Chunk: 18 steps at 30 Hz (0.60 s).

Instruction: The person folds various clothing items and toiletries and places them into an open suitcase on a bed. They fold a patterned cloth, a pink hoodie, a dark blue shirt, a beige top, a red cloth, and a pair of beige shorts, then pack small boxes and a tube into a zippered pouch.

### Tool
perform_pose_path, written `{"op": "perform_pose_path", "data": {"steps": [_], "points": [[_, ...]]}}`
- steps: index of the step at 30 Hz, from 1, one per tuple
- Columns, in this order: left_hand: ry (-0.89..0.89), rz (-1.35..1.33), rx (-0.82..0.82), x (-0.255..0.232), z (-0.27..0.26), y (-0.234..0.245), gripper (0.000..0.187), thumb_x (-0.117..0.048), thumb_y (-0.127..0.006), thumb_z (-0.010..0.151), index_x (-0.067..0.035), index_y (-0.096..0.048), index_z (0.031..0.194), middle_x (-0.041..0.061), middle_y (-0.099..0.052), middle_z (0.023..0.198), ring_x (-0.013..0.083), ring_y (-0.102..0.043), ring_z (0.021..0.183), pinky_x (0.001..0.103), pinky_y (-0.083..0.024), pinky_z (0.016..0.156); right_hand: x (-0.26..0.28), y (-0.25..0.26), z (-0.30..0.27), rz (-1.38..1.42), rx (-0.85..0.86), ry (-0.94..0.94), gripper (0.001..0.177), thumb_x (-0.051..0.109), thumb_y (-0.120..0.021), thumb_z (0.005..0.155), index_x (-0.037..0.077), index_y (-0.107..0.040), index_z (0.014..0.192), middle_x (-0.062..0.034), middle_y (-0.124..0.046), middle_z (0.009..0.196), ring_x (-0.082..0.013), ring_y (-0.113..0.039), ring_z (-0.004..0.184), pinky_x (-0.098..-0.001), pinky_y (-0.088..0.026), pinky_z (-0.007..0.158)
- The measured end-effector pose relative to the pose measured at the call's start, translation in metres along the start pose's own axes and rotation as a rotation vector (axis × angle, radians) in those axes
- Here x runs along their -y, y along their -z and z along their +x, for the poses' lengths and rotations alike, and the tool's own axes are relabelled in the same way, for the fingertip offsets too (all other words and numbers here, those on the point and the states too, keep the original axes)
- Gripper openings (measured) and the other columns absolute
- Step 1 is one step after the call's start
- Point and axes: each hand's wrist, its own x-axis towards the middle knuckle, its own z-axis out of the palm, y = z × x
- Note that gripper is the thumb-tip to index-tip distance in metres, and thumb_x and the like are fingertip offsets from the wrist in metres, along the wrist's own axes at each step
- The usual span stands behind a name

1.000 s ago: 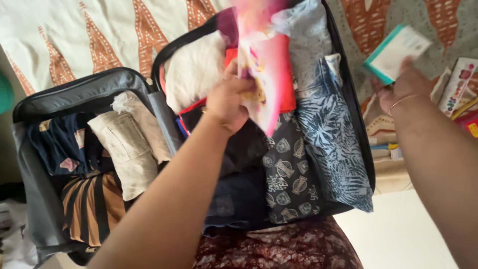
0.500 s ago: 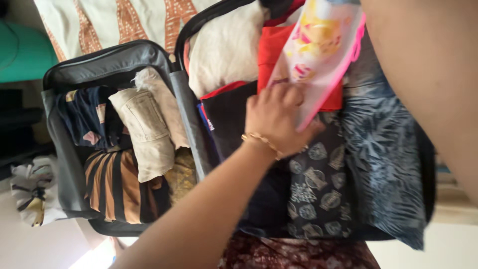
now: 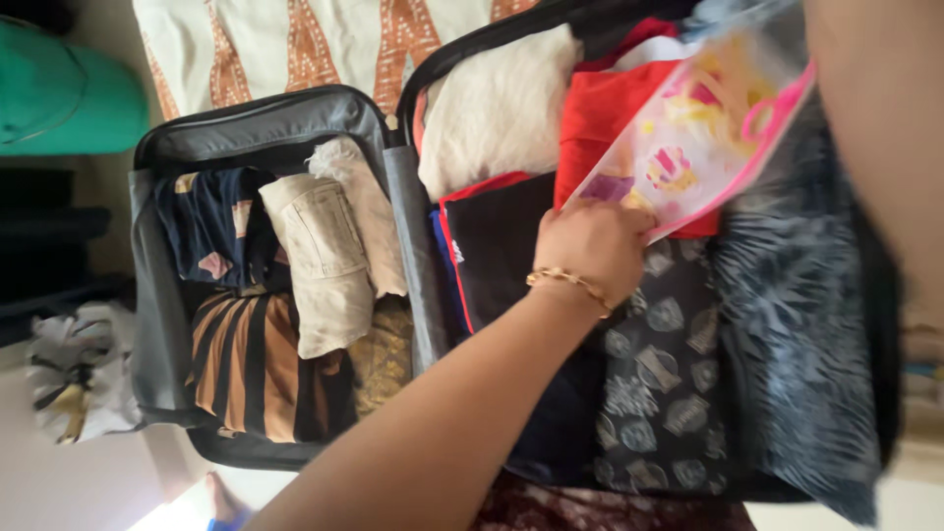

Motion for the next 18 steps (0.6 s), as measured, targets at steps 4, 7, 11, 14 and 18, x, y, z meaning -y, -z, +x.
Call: {"op": "perform_pose_path", "data": {"steps": [4,7,11,14,18], "points": [[0.087,-0.123,0.182,-0.015,-0.025,0.032,0.023,-0.026,-0.059,0.09,-0.02,-0.076,0.103,0.01,-0.075,0.102,0.0344,-0.069,0.099,0.047,-0.053,0.087,-0.04,0.081,-0.039,0.401,-0.205,0.062,0.008,0.005,-0.066,0.104,0.003,-0.064,0.112,-0.0056,-0.065,0.099,-0.0187,-0.064,0.086,-0.0331,-0.052,0.075],[-0.02,-0.208,0.086,-0.028,-0.059,0.059,0.03,-0.018,-0.056,0.086,-0.017,-0.074,0.111,0.015,-0.073,0.103,0.0366,-0.068,0.1,0.048,-0.053,0.09,-0.065,0.148,-0.097,0.933,-0.157,0.068,0.005,0.003,-0.066,0.105,0.002,-0.064,0.11,-0.0056,-0.065,0.098,-0.0184,-0.063,0.084,-0.0324,-0.051,0.075],[-0.169,-0.31,-0.033,-0.056,-0.107,0.09,0.04,-0.014,-0.051,0.085,-0.019,-0.074,0.118,0.016,-0.072,0.105,0.0371,-0.068,0.097,0.047,-0.053,0.089,-0.033,0.209,-0.209,1.923,0.366,-0.335,0.016,-0.002,-0.073,0.102,0.01,-0.067,0.094,-0.0031,-0.063,0.079,-0.0183,-0.063,0.062,-0.0333,-0.052,0.053],[-0.169,-0.253,-0.173,-0.092,-0.145,0.102,0.039,-0.015,-0.052,0.087,-0.019,-0.074,0.118,0.017,-0.072,0.102,0.0373,-0.067,0.098,0.048,-0.053,0.086,0.01,0.263,-0.283,1.461,0.449,-0.536,0.031,0.016,-0.06,0.089,0.005,-0.076,0.113,-0.0032,-0.064,0.084,-0.0134,-0.06,0.069,-0.0291,-0.049,0.062],[-0.143,-0.388,-0.146,-0.148,-0.191,0.111,0.04,-0.012,-0.052,0.09,-0.018,-0.075,0.122,0.016,-0.074,0.095,0.0297,-0.069,0.087,0.041,-0.056,0.079,0.058,0.328,-0.311,1.624,0.461,-0.438,0.029,0.016,-0.061,0.093,0.003,-0.069,0.117,-0.0031,-0.07,0.093,-0.0131,-0.067,0.075,-0.0286,-0.053,0.068]]}}
